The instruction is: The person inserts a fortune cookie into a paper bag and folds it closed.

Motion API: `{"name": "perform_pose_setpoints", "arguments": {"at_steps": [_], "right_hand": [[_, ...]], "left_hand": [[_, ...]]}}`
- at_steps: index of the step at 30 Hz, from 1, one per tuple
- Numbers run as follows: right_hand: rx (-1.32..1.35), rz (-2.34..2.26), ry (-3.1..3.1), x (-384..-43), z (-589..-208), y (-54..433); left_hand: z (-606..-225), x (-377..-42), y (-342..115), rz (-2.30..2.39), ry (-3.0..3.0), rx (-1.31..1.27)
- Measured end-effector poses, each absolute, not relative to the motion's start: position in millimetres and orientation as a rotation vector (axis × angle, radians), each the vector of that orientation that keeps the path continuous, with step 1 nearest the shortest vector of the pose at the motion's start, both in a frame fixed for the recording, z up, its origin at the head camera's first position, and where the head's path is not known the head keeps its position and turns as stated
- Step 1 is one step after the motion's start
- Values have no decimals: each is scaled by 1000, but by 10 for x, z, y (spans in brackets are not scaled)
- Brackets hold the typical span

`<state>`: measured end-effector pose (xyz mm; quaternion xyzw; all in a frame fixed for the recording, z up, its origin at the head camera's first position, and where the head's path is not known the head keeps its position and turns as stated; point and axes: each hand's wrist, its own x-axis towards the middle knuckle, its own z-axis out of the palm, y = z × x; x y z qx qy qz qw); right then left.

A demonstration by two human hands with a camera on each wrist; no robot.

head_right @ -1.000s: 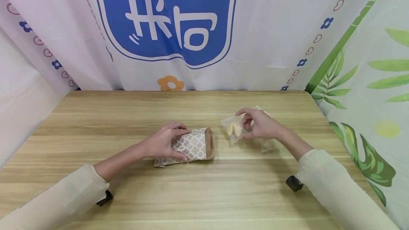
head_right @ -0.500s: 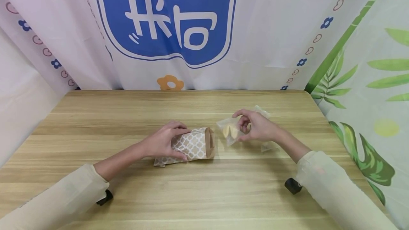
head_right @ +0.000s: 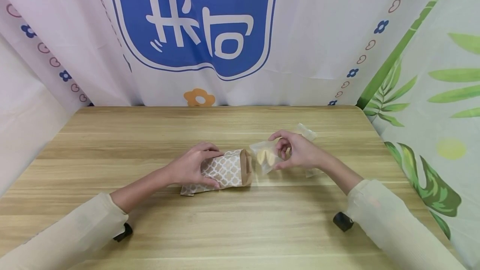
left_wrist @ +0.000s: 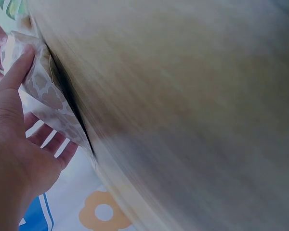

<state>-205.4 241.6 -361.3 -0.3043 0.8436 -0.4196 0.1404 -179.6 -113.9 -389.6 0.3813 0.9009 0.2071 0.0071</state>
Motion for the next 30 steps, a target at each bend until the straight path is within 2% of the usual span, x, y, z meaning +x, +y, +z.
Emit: {"name": "perform_pose_setpoints", "arguments": {"at_steps": [30], "right_hand": [[-960, -1229, 2373, -1982, -3639, 2341]], "left_hand": [[-3912, -1782, -1121, 621, 2817, 1164]]}}
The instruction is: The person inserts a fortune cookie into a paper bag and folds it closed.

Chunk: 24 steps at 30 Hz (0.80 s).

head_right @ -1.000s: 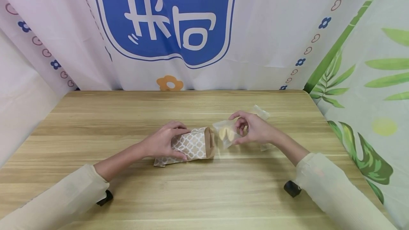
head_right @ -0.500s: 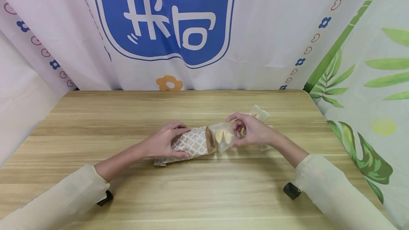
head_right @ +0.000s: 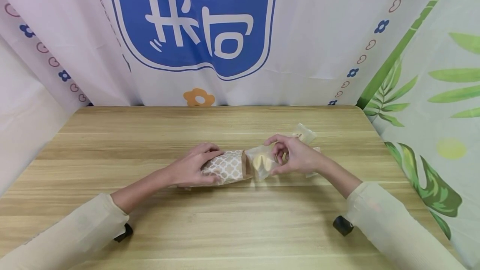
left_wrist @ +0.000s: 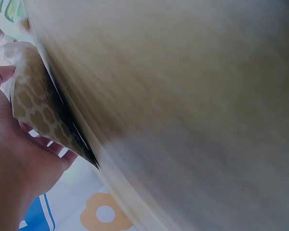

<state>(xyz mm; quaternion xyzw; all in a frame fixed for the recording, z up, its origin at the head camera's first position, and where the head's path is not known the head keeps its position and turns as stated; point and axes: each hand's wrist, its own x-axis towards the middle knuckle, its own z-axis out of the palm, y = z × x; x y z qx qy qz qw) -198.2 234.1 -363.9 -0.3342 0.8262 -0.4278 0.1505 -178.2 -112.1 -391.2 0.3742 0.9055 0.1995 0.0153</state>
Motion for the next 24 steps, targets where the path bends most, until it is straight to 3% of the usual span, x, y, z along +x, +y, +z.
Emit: {"name": "perform_pose_setpoints", "arguments": {"at_steps": [24], "right_hand": [[-865, -1140, 2378, -1945, -3607, 2251]], "left_hand": [[-3918, -1787, -1141, 643, 2829, 1179]]}}
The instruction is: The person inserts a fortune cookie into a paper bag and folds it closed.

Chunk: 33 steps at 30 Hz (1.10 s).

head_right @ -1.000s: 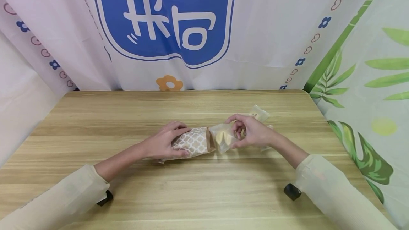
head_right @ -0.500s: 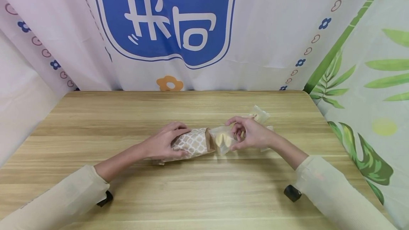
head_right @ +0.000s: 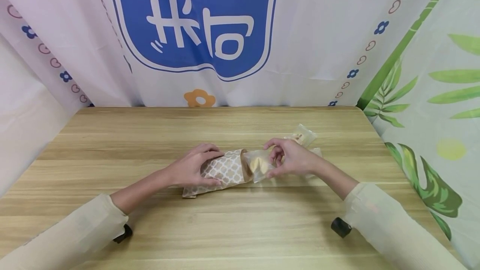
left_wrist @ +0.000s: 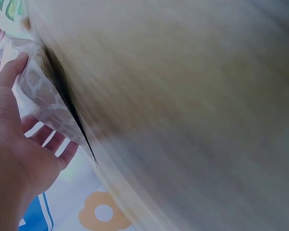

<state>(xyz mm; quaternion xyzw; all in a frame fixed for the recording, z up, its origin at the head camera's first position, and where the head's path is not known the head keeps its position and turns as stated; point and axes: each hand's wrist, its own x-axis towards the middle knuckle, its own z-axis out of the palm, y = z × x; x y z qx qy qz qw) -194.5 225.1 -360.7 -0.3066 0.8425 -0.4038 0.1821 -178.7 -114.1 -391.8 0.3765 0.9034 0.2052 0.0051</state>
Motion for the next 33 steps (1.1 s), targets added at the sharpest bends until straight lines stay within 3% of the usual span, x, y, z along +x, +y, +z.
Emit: {"name": "perform_pose_setpoints", "arguments": {"at_steps": [33], "right_hand": [[-827, -1095, 2457, -1877, -3631, 1905]], "left_hand": [[-3907, -1769, -1129, 668, 2813, 1136]]}}
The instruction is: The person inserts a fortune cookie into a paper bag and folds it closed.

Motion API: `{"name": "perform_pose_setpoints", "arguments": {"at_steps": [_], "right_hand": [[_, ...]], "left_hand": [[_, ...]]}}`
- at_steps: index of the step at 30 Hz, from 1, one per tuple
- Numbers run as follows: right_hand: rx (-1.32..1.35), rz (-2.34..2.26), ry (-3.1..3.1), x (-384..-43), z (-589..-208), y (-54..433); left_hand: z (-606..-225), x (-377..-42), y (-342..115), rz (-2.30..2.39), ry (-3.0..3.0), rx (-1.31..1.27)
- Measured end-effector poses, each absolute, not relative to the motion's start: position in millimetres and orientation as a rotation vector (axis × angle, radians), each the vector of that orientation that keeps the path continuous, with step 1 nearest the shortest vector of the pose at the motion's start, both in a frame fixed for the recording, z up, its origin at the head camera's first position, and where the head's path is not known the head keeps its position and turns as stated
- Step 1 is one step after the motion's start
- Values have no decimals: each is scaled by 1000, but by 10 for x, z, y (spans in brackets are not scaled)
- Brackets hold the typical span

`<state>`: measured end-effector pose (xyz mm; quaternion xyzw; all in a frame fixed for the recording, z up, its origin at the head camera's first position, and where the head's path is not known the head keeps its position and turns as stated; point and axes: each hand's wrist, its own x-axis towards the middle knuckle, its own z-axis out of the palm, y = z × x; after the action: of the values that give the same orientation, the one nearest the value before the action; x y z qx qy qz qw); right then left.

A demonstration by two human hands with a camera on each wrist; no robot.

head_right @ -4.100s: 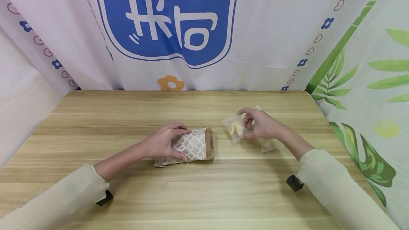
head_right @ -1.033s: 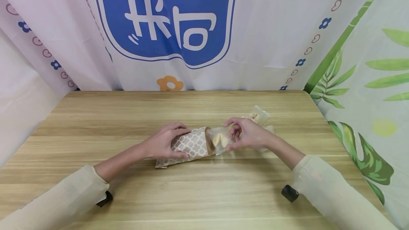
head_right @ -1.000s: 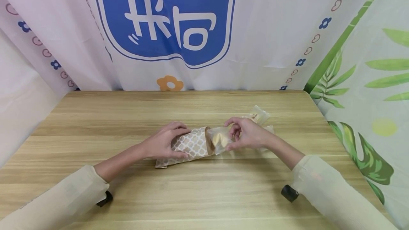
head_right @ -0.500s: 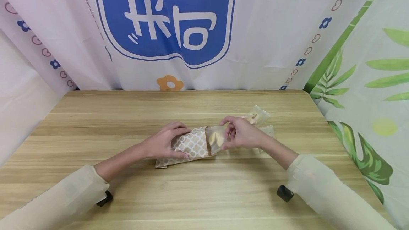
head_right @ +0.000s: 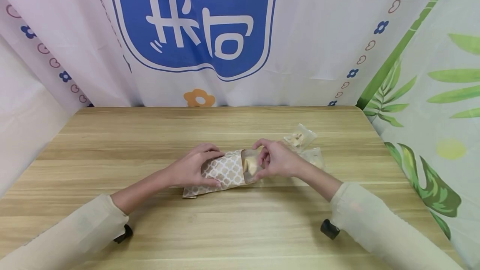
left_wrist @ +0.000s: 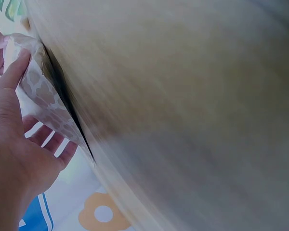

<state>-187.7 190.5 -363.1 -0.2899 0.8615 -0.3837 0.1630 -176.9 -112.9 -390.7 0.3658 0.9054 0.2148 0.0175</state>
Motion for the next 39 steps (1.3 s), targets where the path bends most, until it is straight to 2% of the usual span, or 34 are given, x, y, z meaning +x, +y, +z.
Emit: {"name": "perform_pose_setpoints", "arguments": {"at_steps": [9, 21, 39], "right_hand": [[-844, -1105, 2429, -1859, -3642, 1878], [-703, -1313, 2313, -1819, -3662, 1819], [-770, -1372, 2115, -1834, -3737, 1810]], "left_hand": [[-3914, -1780, -1134, 669, 2804, 1139], [-3921, -1785, -1128, 660, 2808, 1134], [-3931, -1796, -1118, 678, 2791, 1099]]}}
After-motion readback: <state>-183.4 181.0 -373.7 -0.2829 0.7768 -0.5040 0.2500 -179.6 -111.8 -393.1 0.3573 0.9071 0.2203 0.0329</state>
